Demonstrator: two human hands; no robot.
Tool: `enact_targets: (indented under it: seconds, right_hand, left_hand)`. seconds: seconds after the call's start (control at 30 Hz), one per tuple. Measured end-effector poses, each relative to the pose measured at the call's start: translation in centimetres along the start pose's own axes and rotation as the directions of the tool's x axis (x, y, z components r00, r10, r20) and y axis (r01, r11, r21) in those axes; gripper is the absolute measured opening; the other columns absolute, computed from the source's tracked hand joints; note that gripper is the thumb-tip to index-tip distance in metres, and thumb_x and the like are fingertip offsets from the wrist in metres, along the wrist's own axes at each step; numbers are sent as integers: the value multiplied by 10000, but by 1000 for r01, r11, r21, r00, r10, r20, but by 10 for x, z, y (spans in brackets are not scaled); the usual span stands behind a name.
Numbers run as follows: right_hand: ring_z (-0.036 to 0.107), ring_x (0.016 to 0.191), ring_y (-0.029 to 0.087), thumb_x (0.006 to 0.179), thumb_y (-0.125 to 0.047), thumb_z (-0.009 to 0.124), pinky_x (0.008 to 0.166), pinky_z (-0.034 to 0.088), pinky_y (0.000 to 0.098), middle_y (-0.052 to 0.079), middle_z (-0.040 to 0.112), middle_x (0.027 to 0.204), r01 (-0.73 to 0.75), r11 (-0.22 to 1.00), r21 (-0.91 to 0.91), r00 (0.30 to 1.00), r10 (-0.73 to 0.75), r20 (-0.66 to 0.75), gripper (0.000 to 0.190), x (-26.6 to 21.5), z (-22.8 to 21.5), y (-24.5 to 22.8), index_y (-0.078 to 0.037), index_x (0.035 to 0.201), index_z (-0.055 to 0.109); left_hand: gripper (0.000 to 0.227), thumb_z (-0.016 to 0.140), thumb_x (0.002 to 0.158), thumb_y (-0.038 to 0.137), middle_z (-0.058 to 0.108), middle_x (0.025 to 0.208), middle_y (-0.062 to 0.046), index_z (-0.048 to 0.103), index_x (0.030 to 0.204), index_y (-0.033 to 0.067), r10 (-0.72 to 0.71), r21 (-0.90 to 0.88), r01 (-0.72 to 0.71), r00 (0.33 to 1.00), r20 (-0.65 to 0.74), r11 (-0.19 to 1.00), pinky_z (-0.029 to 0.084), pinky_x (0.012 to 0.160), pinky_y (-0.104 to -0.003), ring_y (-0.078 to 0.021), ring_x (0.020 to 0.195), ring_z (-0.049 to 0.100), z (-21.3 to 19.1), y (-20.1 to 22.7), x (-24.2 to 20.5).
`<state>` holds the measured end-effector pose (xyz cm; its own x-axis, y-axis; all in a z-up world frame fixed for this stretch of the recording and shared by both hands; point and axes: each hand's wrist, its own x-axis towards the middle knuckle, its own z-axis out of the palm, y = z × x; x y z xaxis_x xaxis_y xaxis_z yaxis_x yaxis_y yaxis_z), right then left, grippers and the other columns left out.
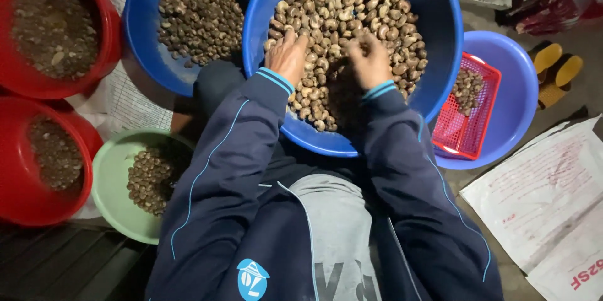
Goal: Manually sorting nuts from a large central basin into smaller peripheral containers based on quality or type.
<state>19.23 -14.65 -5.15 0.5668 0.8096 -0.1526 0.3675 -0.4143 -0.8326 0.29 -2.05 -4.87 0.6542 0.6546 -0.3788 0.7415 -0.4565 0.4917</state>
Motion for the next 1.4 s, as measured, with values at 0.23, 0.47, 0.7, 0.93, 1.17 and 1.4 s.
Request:
enact_targets:
  seconds: [0.23,0.47,0.7,0.93,1.17,1.4]
  right_hand:
    - [712,1024,437,1006,-421,600,910,562,579,146,757,1023,-39,827,-561,958,191,214,228,0,28,-7,-280,1185,607]
    - [707,873,388,965,-391,661,783,574,519,179,731,944,-31,881,-471,988,98,118,335,-5,20,3,-87,1087,589]
    - [661,822,224,894,-384,593,540,561,299,117,695,1058,-351,377,857,936,175,307,256,-25,-36,-16,-172,1035,614]
    - [581,597,205,951,-484,621,402,339,237,86,569,705,-357,504,786,909,382,167,434,-23,-44,-43,-96,766,554]
    - [694,1074,419,975,-376,750,889,564,561,149,737,1124,-33,956,-290,978,90,186,303,-18,15,17,-182,1174,629]
    - [723,1037,416,963,-481,637,856,588,598,175,753,1032,15,752,-659,952,191,240,440,-19,41,40,-191,1274,522]
  left_hand:
    - [145,529,1078,155,502,1163,-197,516,1196,71,74,-160,-102,982,-173,982,544,838,-626,-473,1001,621,3,-1,-1]
    - [127,574,995,49,678,918,-163,496,1072,114,70,-317,-172,948,-310,933,563,651,-553,-401,787,701,-7,10,-7]
    - [180,562,1023,130,652,1121,-145,569,1203,124,162,-141,-194,964,-212,971,559,821,-559,-424,957,689,7,-3,0]
    - [324,681,936,131,646,1238,-158,662,1259,128,322,4,-322,947,-19,947,537,892,-617,-456,1078,655,27,-6,2]
    - [380,596,1018,108,664,1261,-187,593,1395,60,176,-79,-170,982,74,982,529,970,-601,-420,1145,665,-3,11,-15]
    - [295,569,1027,236,674,1145,-100,637,1305,164,248,39,-247,968,-28,968,570,859,-564,-373,1074,686,27,-11,3]
